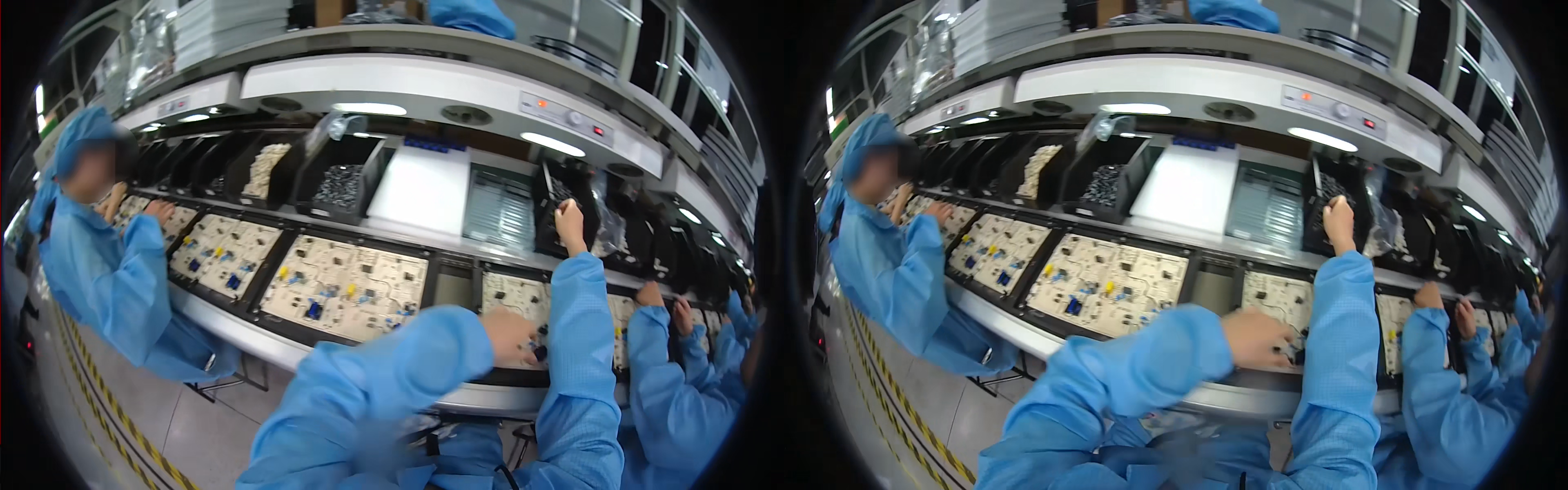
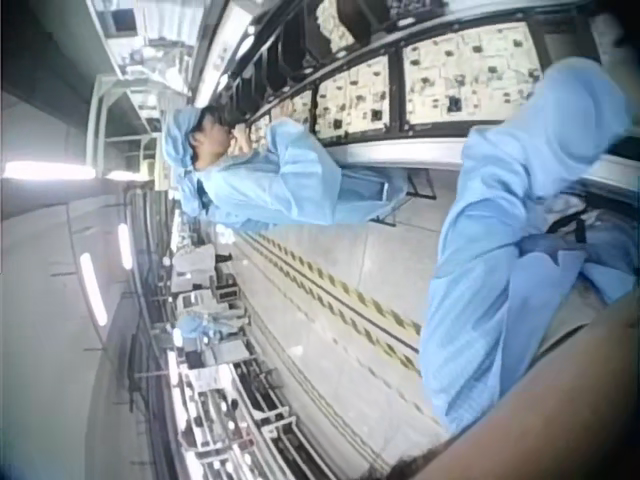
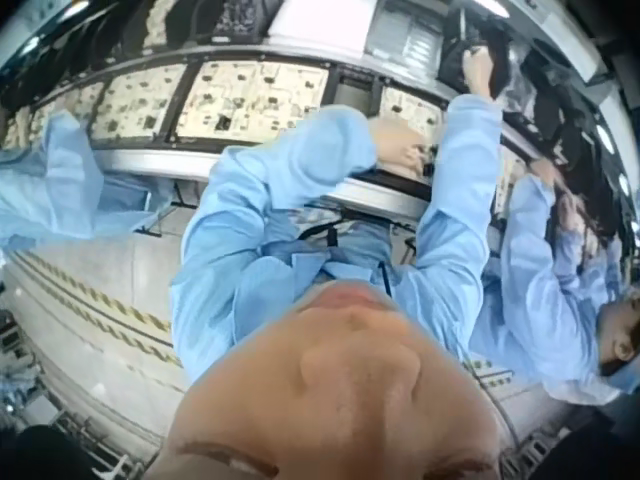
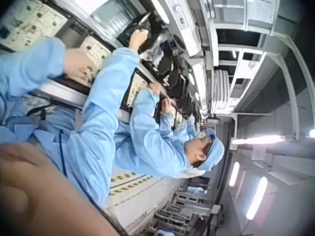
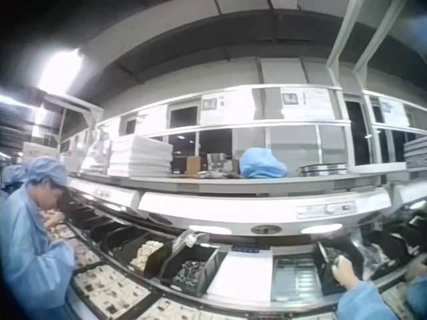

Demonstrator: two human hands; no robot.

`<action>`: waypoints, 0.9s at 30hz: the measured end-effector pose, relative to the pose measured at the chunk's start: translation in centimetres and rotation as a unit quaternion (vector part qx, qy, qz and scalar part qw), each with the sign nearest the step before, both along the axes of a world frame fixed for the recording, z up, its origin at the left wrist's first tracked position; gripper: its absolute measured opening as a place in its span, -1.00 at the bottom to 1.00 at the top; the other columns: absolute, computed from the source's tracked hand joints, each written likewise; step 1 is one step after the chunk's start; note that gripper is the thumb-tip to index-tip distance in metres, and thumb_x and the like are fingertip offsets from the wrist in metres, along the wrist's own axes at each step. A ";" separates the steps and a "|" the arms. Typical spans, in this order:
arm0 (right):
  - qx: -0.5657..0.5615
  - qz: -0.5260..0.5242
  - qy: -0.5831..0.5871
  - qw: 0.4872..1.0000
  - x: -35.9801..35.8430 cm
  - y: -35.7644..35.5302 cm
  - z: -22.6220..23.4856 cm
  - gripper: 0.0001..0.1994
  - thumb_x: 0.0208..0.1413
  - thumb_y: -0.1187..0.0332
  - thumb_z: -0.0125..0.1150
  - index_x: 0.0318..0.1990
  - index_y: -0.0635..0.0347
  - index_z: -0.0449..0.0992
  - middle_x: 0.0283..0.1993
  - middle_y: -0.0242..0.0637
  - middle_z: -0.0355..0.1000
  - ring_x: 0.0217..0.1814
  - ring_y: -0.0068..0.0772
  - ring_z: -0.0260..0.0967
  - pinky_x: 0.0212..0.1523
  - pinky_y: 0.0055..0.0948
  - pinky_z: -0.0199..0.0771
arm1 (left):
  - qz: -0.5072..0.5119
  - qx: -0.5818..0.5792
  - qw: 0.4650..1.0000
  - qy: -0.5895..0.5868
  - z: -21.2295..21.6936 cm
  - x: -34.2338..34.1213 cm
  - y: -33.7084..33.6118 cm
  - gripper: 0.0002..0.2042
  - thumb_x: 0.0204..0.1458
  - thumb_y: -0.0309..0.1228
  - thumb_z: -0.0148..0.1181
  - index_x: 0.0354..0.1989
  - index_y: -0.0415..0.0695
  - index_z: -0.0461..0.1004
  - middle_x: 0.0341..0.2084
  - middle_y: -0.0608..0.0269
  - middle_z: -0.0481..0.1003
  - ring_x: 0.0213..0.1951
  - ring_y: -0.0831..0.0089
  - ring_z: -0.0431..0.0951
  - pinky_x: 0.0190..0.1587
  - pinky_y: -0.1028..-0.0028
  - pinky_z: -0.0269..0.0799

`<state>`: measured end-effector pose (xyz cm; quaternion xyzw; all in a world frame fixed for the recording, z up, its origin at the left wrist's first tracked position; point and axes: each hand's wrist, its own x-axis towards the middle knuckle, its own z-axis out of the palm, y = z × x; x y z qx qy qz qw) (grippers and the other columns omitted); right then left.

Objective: Manual assembly of electronic components onto circuit boards on a factory production line.

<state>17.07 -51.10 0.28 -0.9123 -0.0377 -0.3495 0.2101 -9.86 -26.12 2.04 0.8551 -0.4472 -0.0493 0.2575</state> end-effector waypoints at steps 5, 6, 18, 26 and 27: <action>-0.042 -0.002 -0.028 0.999 -2.9 -5.1 2.1 -0.77 0.06 0.43 0.01 -0.13 0.24 0.48 -0.32 -0.07 0.49 -0.25 -0.11 0.45 -0.18 -0.28 0.40 | 0.092 -0.034 0.995 0.027 1.4 6.3 8.5 -0.59 -0.03 -0.09 0.15 -0.17 -0.19 0.47 -0.25 -0.01 0.51 -0.19 0.09 0.51 -0.12 0.25 0.41; 0.000 0.026 0.032 0.999 -5.1 -5.0 3.8 -0.79 0.06 0.44 0.02 -0.17 0.26 0.49 -0.28 -0.06 0.48 -0.21 -0.06 0.45 -0.15 -0.27 0.40 | 0.140 -0.034 0.989 0.024 1.2 8.1 10.8 -0.62 -0.03 -0.13 0.17 -0.18 -0.19 0.48 -0.28 0.05 0.52 -0.22 0.18 0.53 -0.12 0.29 0.41; 0.206 0.173 0.154 0.951 -18.1 -7.0 1.1 -0.89 0.09 0.46 0.13 -0.31 0.26 0.33 -0.52 -0.34 0.44 -0.61 -0.65 0.32 -0.62 -0.64 0.24 | 0.610 0.020 0.772 -0.176 -6.9 24.9 33.4 -0.74 0.11 -0.29 -0.05 -0.33 -0.19 0.54 -0.37 -0.01 0.53 -0.26 0.01 0.51 -0.16 0.24 0.42; 0.058 0.223 0.215 0.949 -18.9 -8.0 1.6 -0.89 -0.14 0.49 0.28 -0.43 0.29 0.50 -0.63 -0.37 0.31 -0.56 -0.56 0.25 -0.49 -0.54 0.26 | 0.559 0.029 0.797 -0.227 -7.6 28.4 34.2 -0.78 0.06 -0.34 0.01 -0.31 -0.18 0.55 -0.36 -0.02 0.53 -0.25 0.03 0.52 -0.15 0.26 0.43; 0.056 0.228 0.225 0.946 -19.0 -7.7 1.7 -0.90 -0.13 0.50 0.25 -0.40 0.29 0.52 -0.60 -0.35 0.35 -0.55 -0.53 0.27 -0.48 -0.53 0.28 | 0.559 0.031 0.794 -0.239 -7.6 28.4 34.4 -0.78 0.05 -0.34 0.02 -0.30 -0.18 0.55 -0.36 -0.02 0.53 -0.25 0.03 0.53 -0.15 0.26 0.43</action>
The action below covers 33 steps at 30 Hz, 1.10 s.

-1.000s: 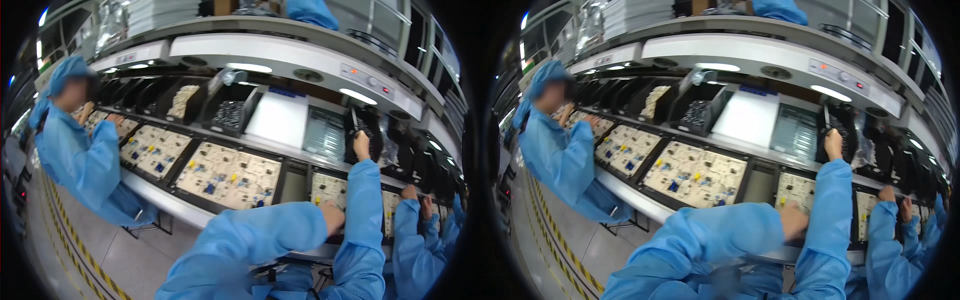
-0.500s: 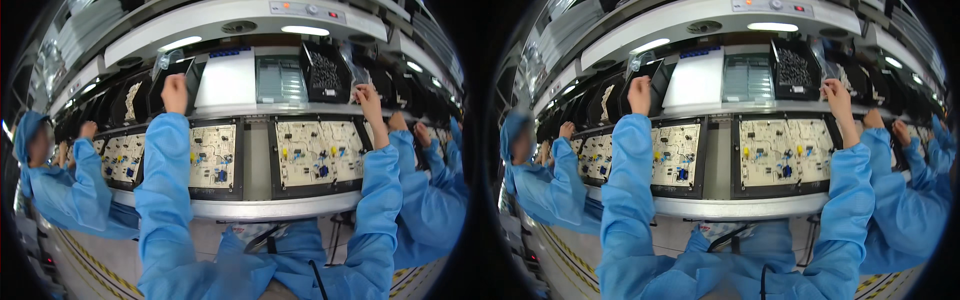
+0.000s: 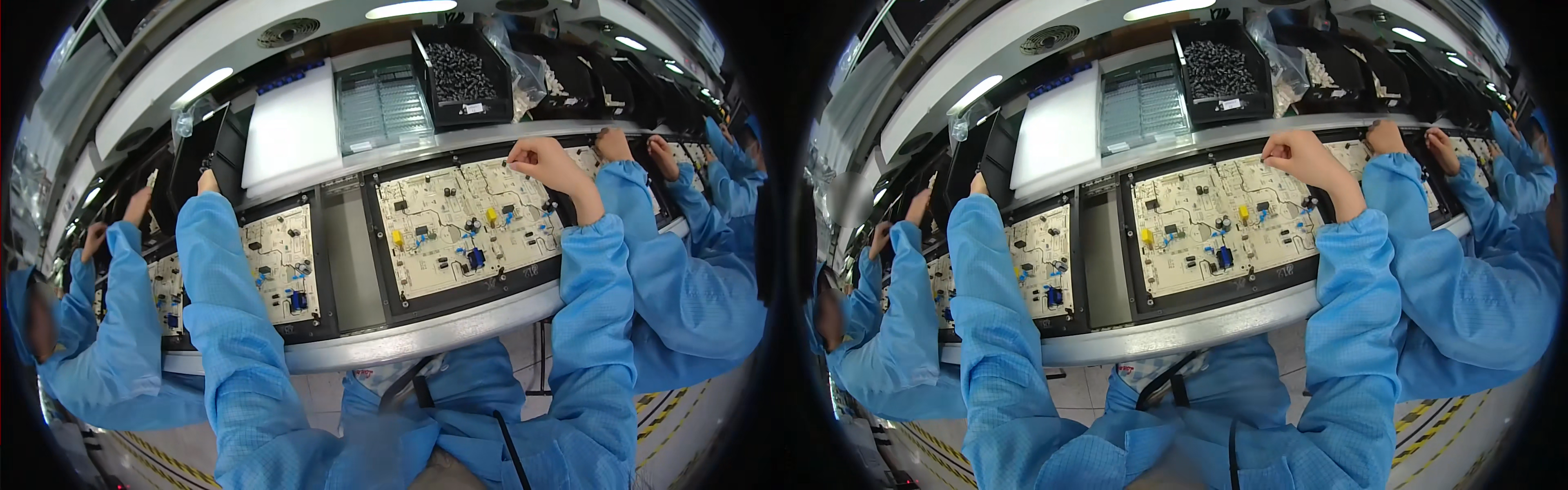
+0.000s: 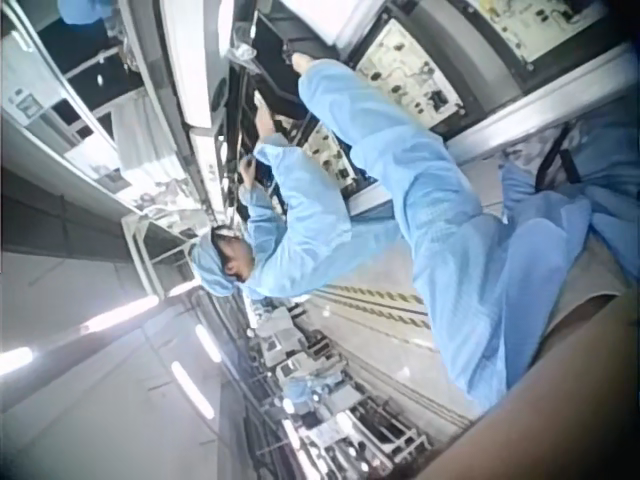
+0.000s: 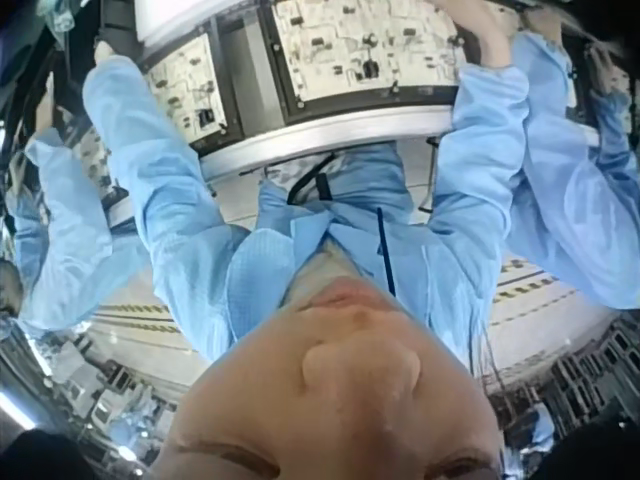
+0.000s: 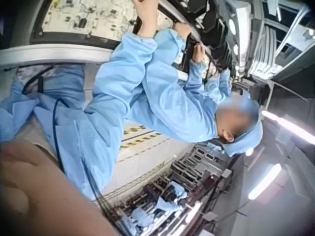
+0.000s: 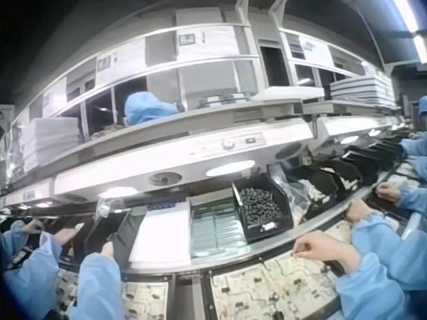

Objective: Manual assembly of electronic components onto circuit boards on a factory production line.

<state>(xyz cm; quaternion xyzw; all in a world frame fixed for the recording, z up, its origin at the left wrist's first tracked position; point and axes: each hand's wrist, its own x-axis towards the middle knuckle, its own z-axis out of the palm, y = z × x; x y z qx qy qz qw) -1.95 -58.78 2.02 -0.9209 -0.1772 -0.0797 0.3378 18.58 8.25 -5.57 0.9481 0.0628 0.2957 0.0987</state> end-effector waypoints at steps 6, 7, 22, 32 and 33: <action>-0.026 0.000 -0.001 1.000 0.3 0.7 -1.2 -0.91 -0.12 0.53 0.21 -0.39 0.30 0.52 -0.54 -0.26 0.42 -0.50 -0.49 0.34 -0.43 -0.51 0.34 | 0.009 0.000 0.999 -0.039 1.1 -1.6 -2.6 -0.82 -0.01 -0.40 0.10 -0.29 -0.18 0.56 -0.36 0.00 0.55 -0.26 0.11 0.55 -0.15 0.32 0.45; -0.027 -0.005 0.000 1.000 0.3 0.6 -1.5 -0.91 -0.12 0.53 0.21 -0.39 0.30 0.52 -0.54 -0.26 0.42 -0.50 -0.49 0.34 -0.43 -0.51 0.34 | 0.010 -0.036 0.998 -0.041 1.8 -2.3 -4.3 -0.83 -0.05 -0.43 0.15 -0.29 -0.18 0.57 -0.36 0.02 0.56 -0.28 0.18 0.58 -0.16 0.36 0.46; -0.134 -0.014 -0.015 0.991 0.8 -2.0 -1.7 -0.89 -0.13 0.53 0.25 -0.41 0.36 0.48 -0.52 -0.22 0.42 -0.48 -0.44 0.37 -0.42 -0.50 0.37 | -0.275 -0.436 0.849 -0.120 8.3 -15.6 -16.1 -0.75 0.14 -0.33 0.09 -0.21 -0.27 0.54 -0.55 0.36 0.43 -0.53 0.66 0.37 -0.43 0.68 0.25; -0.152 -0.021 0.000 0.988 0.8 -1.9 -2.0 -0.89 -0.10 0.52 0.24 -0.39 0.35 0.50 -0.45 -0.20 0.45 -0.43 -0.40 0.40 -0.37 -0.49 0.40 | -0.338 -0.528 0.778 0.036 7.0 -20.9 -22.6 -0.68 0.23 -0.24 -0.09 -0.27 -0.26 0.49 -0.68 0.49 0.14 -0.55 0.69 0.11 -0.44 0.66 0.02; -0.165 -0.027 0.000 0.986 0.7 -1.7 -1.9 -0.89 -0.10 0.52 0.23 -0.39 0.35 0.50 -0.45 -0.20 0.45 -0.43 -0.41 0.40 -0.37 -0.49 0.40 | -0.348 -0.564 0.744 0.083 6.5 -20.9 -22.7 -0.68 0.23 -0.22 -0.10 -0.29 -0.25 0.45 -0.69 0.49 0.15 -0.55 0.68 0.11 -0.45 0.65 0.03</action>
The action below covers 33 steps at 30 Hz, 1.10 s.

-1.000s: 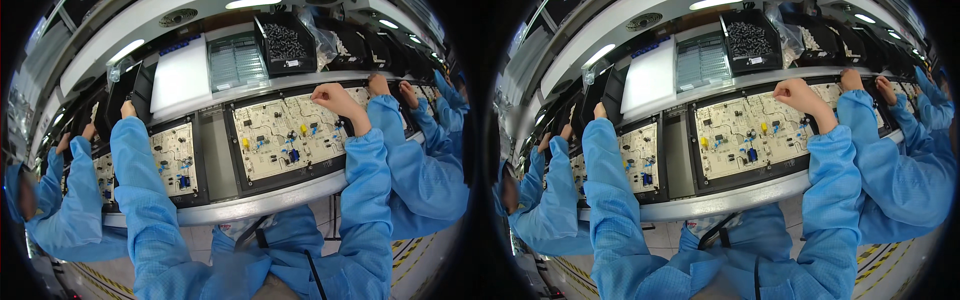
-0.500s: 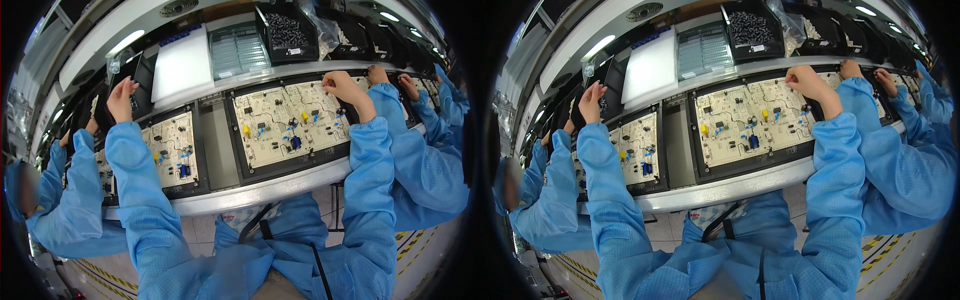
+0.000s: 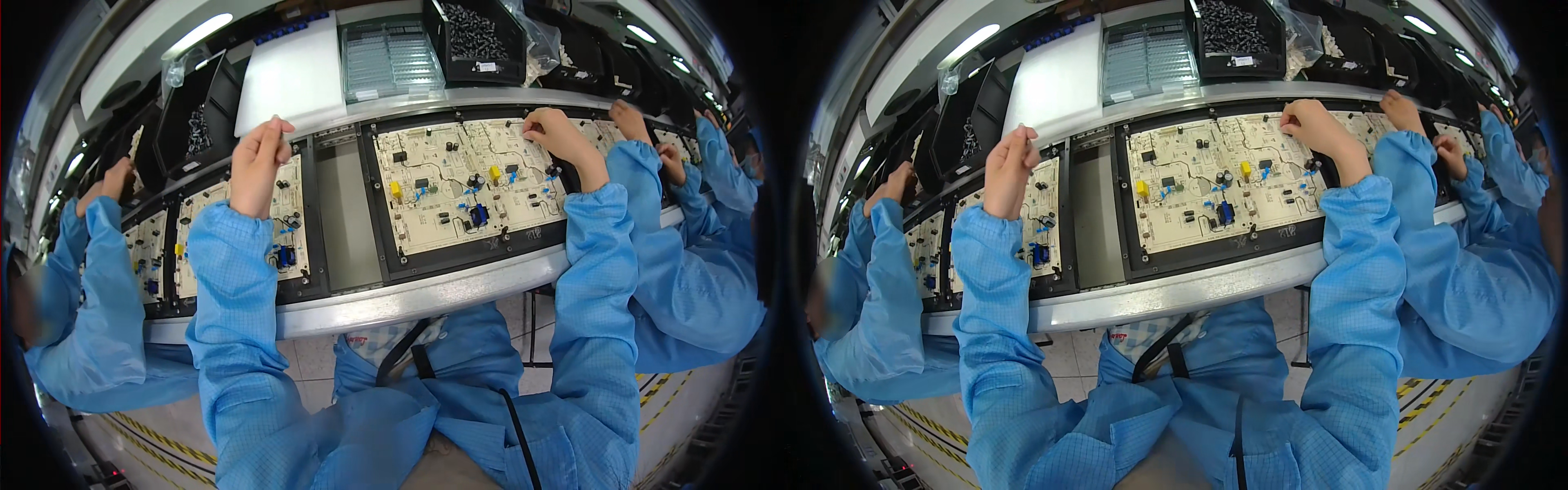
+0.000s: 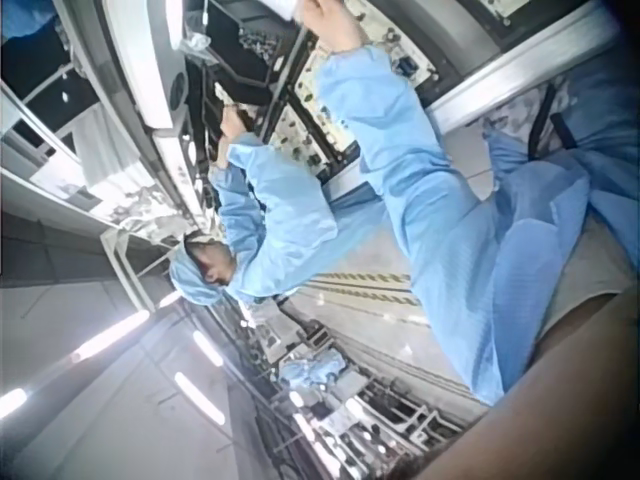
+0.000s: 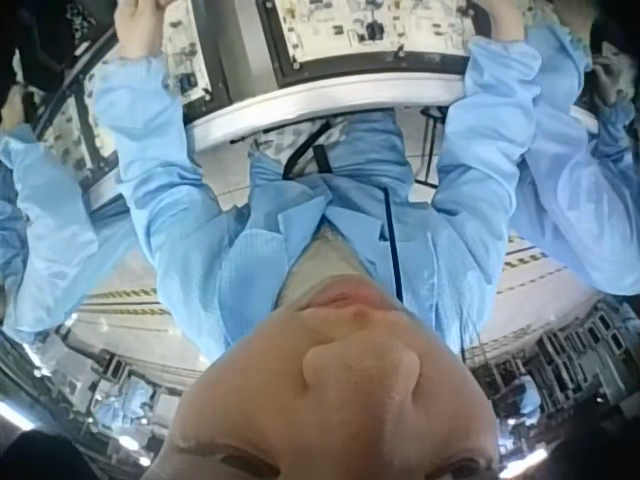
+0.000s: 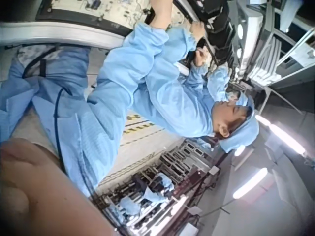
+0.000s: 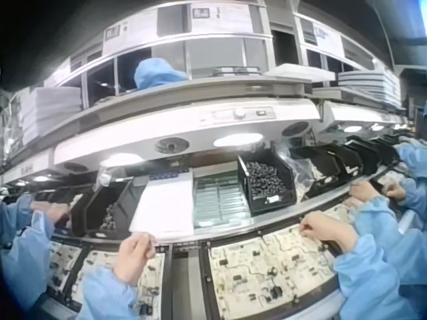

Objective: Manual assembly of electronic components onto circuit boards on a factory production line.

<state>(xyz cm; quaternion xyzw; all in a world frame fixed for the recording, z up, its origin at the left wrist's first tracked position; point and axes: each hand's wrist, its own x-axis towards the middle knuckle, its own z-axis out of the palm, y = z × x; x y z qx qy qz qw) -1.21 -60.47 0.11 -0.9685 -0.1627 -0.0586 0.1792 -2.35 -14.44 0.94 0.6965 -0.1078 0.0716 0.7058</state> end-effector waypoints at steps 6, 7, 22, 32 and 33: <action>0.014 0.010 0.001 1.000 -0.4 0.2 0.4 -0.90 -0.10 0.52 0.23 -0.38 0.34 0.51 -0.44 -0.20 0.45 -0.43 -0.43 0.40 -0.37 -0.50 0.39 | -0.167 -0.177 0.959 0.148 -0.5 -0.1 -0.6 -0.70 0.26 -0.20 -0.19 -0.48 -0.08 0.22 -0.66 0.48 0.06 -0.57 0.60 0.09 -0.45 0.60 0.05; 0.012 0.012 0.002 1.000 -0.4 0.2 0.2 -0.90 -0.10 0.52 0.23 -0.38 0.34 0.51 -0.44 -0.20 0.45 -0.43 -0.43 0.40 -0.37 -0.50 0.39 | -0.209 -0.209 0.941 0.166 -0.6 0.0 -0.3 -0.71 0.27 -0.21 -0.21 -0.49 -0.05 0.18 -0.65 0.47 0.04 -0.56 0.59 0.09 -0.45 0.59 0.07; 0.068 0.022 0.061 0.996 -0.3 -0.4 -0.1 -0.91 -0.13 0.55 0.25 -0.40 0.31 0.51 -0.49 -0.35 0.41 -0.45 -0.59 0.31 -0.39 -0.59 0.34 | -0.118 -0.186 0.953 0.206 0.1 -0.9 -1.5 -0.70 0.21 -0.34 -0.23 -0.02 -0.26 0.30 -0.54 0.44 0.16 -0.48 0.61 0.17 -0.40 0.60 0.17; 0.014 0.017 -0.003 1.000 -0.7 -0.3 0.3 -0.88 -0.19 0.58 0.27 -0.43 0.29 0.46 -0.55 -0.36 0.35 -0.50 -0.59 0.25 -0.44 -0.58 0.29 | -0.310 0.031 0.948 0.062 1.1 -10.9 -8.8 -0.83 0.17 -0.35 -0.03 -0.16 -0.17 0.33 -0.51 0.29 0.44 -0.47 0.58 0.41 -0.42 0.56 0.36; 0.040 0.032 -0.008 0.999 -0.5 0.0 0.1 -0.88 -0.18 0.58 0.27 -0.44 0.30 0.45 -0.56 -0.37 0.34 -0.50 -0.61 0.25 -0.45 -0.59 0.28 | -0.334 0.024 0.940 0.070 1.1 -11.9 -9.2 -0.83 0.16 -0.36 -0.01 -0.18 -0.18 0.32 -0.52 0.25 0.45 -0.49 0.56 0.43 -0.43 0.54 0.36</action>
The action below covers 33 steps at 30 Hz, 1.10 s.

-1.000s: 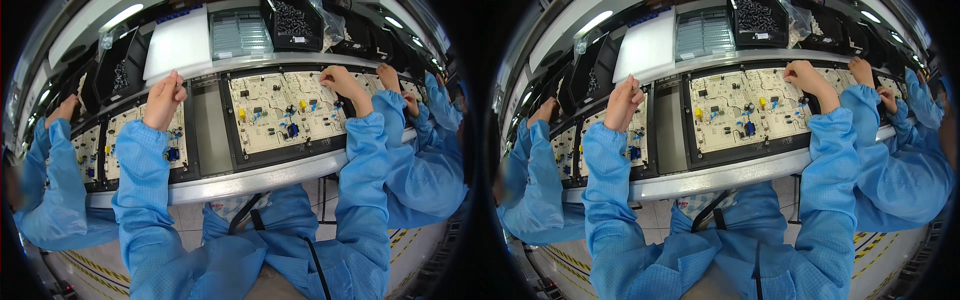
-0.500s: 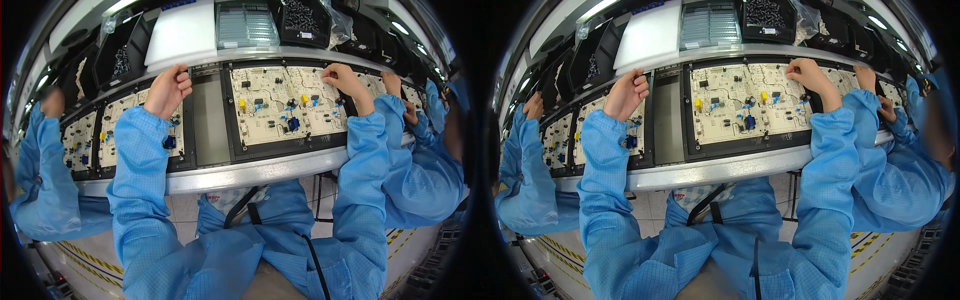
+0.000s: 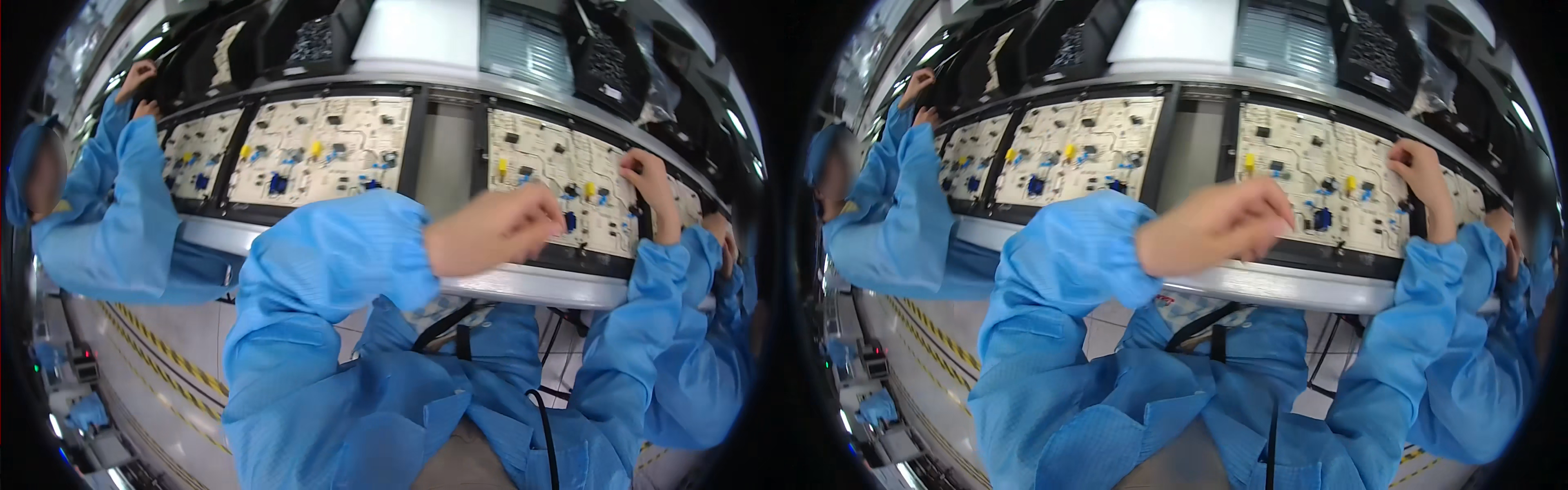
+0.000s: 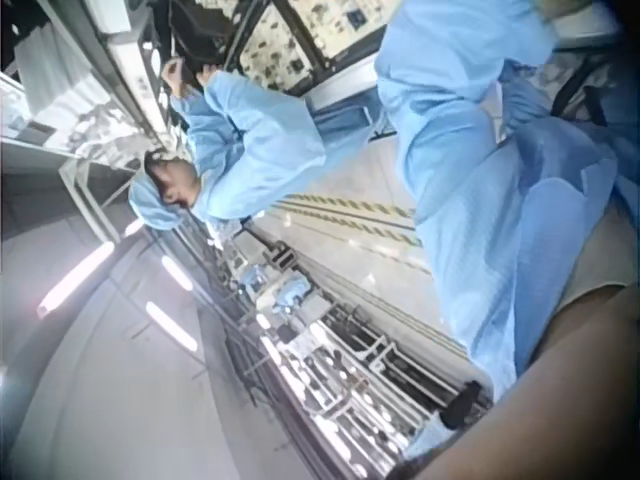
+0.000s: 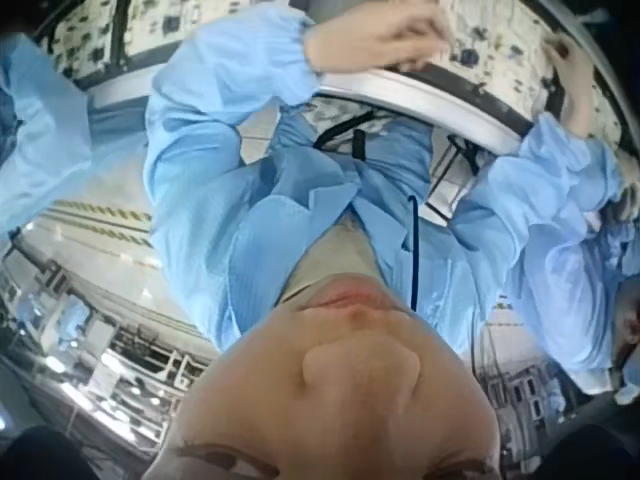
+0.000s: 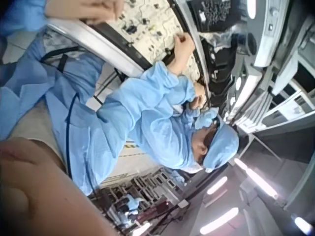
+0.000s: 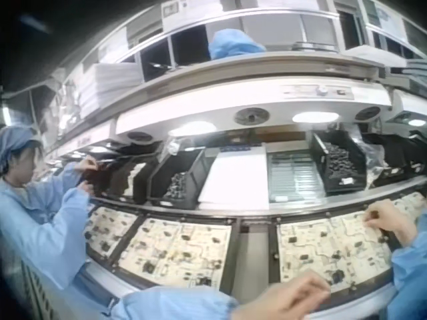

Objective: Manual assembly of electronic components onto circuit boards on a factory production line.

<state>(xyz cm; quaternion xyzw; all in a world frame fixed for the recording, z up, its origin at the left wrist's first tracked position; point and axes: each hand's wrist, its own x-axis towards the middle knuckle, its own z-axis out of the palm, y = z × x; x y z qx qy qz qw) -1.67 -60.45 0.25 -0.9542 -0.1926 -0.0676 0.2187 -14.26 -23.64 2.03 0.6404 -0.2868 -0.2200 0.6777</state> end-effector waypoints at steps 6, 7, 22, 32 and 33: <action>-0.003 -0.035 0.029 0.999 0.5 -0.8 0.2 -0.89 -0.17 0.57 0.27 -0.50 0.33 0.43 -0.59 -0.36 0.36 -0.51 -0.65 0.27 -0.48 -0.62 0.24 | -0.182 0.041 0.972 -0.144 -2.6 -3.8 -3.3 -0.81 0.04 -0.37 0.13 -0.29 -0.19 0.30 -0.57 0.13 0.45 -0.48 0.21 0.48 -0.41 0.30 0.34; -0.016 -0.040 0.050 0.998 0.2 -0.5 0.7 -0.89 -0.19 0.57 0.27 -0.50 0.34 0.43 -0.59 -0.36 0.37 -0.51 -0.63 0.28 -0.48 -0.61 0.25 | -0.208 0.039 0.966 -0.148 -3.0 -4.0 -3.5 -0.82 0.01 -0.39 0.16 -0.33 -0.19 0.32 -0.58 0.15 0.44 -0.48 0.20 0.47 -0.40 0.29 0.33; -0.060 0.072 -0.169 0.981 18.0 17.4 4.7 -0.76 -0.07 0.40 0.22 -0.23 0.33 0.46 -0.38 -0.11 0.48 -0.32 -0.20 0.46 -0.27 -0.38 0.44 | -0.032 -0.068 0.995 0.065 -5.7 -2.5 -4.1 -0.86 0.16 -0.50 -0.03 -0.12 -0.18 0.28 -0.51 0.34 0.36 -0.47 0.68 0.40 -0.41 0.61 0.33; -0.029 -0.056 -0.092 0.994 29.3 20.3 0.9 -0.67 -0.32 0.34 0.44 -0.30 0.16 0.55 -0.27 -0.13 0.49 -0.14 -0.09 0.43 -0.08 -0.29 0.42 | 0.182 -0.142 0.967 0.110 -6.5 -2.4 -5.2 -0.86 0.22 -0.52 -0.21 -0.08 -0.20 0.18 -0.46 0.29 0.33 -0.41 0.61 0.32 -0.31 0.57 0.29; -0.036 -0.045 -0.081 0.995 29.5 20.0 1.3 -0.68 -0.32 0.35 0.44 -0.31 0.16 0.55 -0.28 -0.13 0.50 -0.16 -0.10 0.43 -0.09 -0.30 0.42 | 0.182 -0.142 0.966 0.116 -6.4 -2.3 -5.1 -0.86 0.22 -0.52 -0.21 -0.08 -0.20 0.18 -0.46 0.29 0.33 -0.41 0.61 0.32 -0.31 0.57 0.29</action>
